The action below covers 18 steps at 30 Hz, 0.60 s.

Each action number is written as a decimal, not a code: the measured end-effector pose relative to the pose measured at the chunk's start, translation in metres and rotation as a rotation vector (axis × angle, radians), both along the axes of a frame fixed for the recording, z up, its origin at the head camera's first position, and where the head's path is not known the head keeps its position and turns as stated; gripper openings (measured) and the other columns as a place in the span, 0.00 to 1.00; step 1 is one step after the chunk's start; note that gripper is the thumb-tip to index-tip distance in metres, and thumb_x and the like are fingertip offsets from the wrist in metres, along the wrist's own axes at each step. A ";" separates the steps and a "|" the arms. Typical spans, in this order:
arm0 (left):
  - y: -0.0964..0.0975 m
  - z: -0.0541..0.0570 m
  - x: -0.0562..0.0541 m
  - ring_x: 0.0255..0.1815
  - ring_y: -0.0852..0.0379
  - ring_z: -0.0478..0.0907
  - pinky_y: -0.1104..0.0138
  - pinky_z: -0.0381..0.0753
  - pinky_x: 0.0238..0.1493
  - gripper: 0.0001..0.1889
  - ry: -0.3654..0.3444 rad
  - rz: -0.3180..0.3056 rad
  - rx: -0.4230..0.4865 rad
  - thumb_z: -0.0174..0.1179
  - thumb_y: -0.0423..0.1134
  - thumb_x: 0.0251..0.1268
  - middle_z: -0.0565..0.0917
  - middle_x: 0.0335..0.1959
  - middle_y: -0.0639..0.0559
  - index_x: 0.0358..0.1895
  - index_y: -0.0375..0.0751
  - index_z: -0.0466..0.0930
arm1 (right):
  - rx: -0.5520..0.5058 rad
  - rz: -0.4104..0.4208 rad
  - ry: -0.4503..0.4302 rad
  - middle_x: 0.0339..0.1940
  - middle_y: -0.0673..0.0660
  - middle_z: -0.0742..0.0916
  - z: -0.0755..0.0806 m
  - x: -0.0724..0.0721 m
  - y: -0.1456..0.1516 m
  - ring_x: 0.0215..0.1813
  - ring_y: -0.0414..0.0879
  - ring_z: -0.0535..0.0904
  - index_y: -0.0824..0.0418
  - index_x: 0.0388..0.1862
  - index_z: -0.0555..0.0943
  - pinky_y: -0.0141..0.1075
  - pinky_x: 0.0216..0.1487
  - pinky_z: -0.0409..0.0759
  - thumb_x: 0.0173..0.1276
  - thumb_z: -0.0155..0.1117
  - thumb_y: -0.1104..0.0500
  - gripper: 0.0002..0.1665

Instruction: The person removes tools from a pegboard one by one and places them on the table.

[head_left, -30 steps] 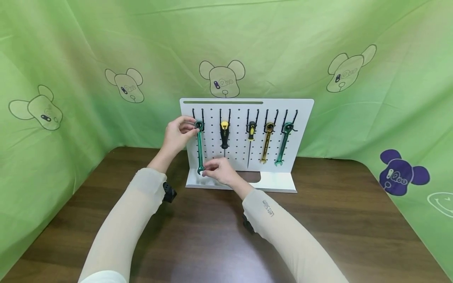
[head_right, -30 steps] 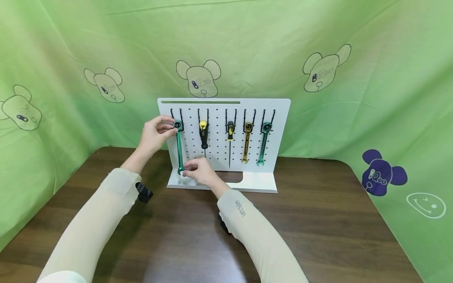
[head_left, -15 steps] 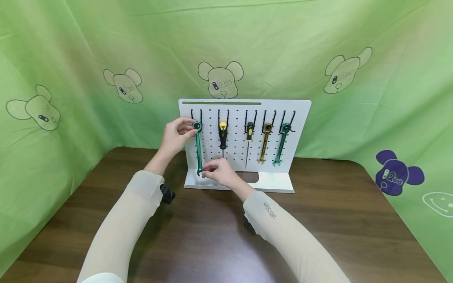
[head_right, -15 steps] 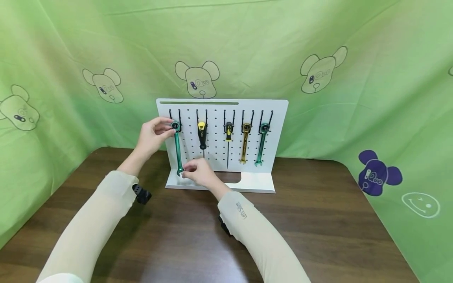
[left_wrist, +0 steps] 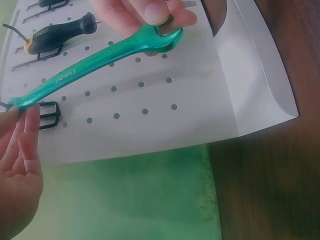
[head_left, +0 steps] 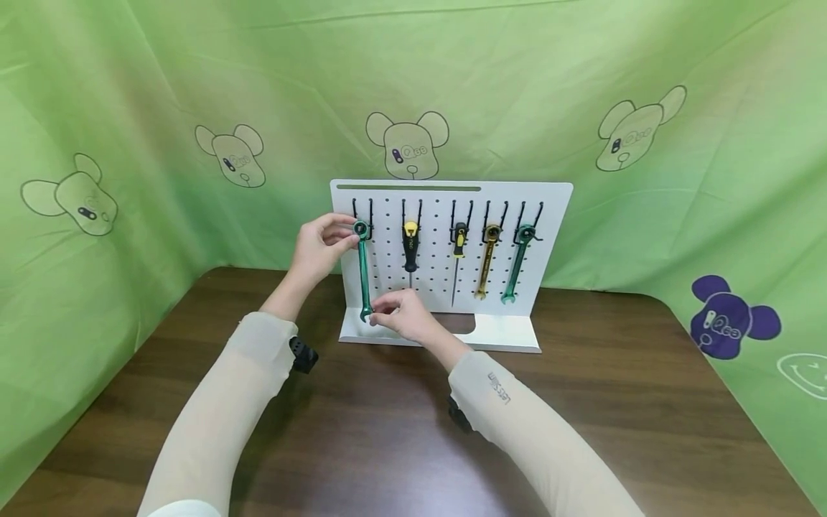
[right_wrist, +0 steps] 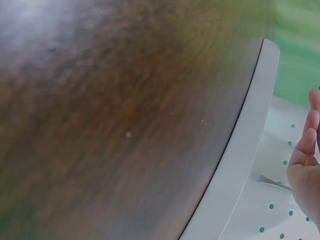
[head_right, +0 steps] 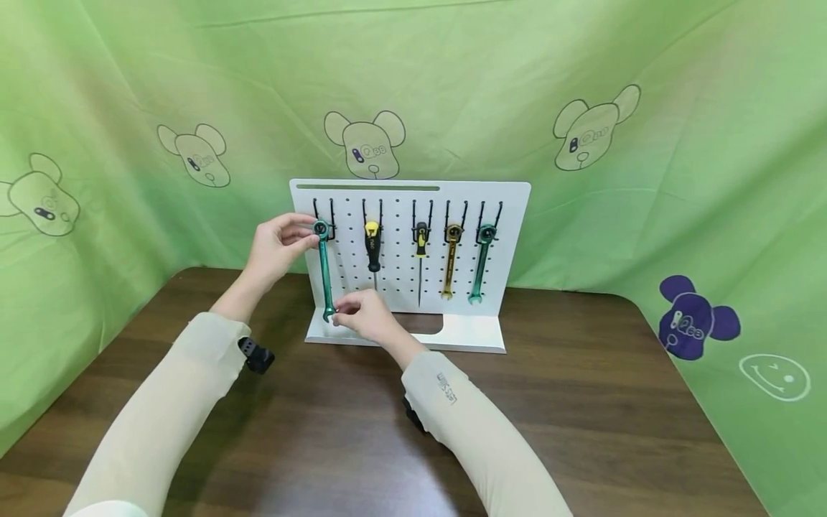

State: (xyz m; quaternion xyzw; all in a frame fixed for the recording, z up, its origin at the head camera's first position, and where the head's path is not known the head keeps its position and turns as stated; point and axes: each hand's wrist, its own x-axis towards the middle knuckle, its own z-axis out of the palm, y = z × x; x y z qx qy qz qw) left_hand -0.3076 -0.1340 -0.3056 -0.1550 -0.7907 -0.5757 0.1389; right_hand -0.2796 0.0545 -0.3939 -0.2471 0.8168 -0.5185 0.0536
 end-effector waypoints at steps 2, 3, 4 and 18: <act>0.002 0.001 0.001 0.28 0.71 0.83 0.79 0.80 0.37 0.14 0.001 -0.009 0.009 0.64 0.28 0.65 0.86 0.44 0.29 0.53 0.30 0.80 | 0.001 0.000 0.000 0.34 0.64 0.90 0.000 0.001 0.002 0.33 0.41 0.77 0.70 0.42 0.88 0.30 0.36 0.76 0.63 0.69 0.69 0.09; 0.003 0.002 0.002 0.28 0.71 0.82 0.79 0.80 0.37 0.14 0.000 -0.011 0.013 0.64 0.27 0.64 0.86 0.44 0.29 0.52 0.29 0.80 | 0.005 0.000 0.005 0.34 0.64 0.90 0.000 0.002 0.003 0.33 0.41 0.77 0.69 0.42 0.88 0.30 0.36 0.76 0.63 0.69 0.68 0.09; 0.003 0.002 0.003 0.28 0.71 0.82 0.79 0.80 0.37 0.14 0.002 -0.011 0.014 0.64 0.27 0.64 0.86 0.44 0.29 0.52 0.29 0.80 | 0.010 -0.002 0.009 0.34 0.63 0.90 0.000 0.002 0.004 0.34 0.41 0.77 0.69 0.42 0.88 0.30 0.36 0.76 0.63 0.69 0.68 0.09; 0.004 0.003 0.014 0.29 0.71 0.83 0.78 0.82 0.40 0.13 0.022 -0.015 0.036 0.64 0.27 0.64 0.86 0.43 0.30 0.52 0.30 0.81 | 0.030 0.000 0.026 0.34 0.61 0.91 0.002 0.010 0.009 0.34 0.39 0.79 0.67 0.42 0.88 0.30 0.38 0.78 0.63 0.69 0.67 0.09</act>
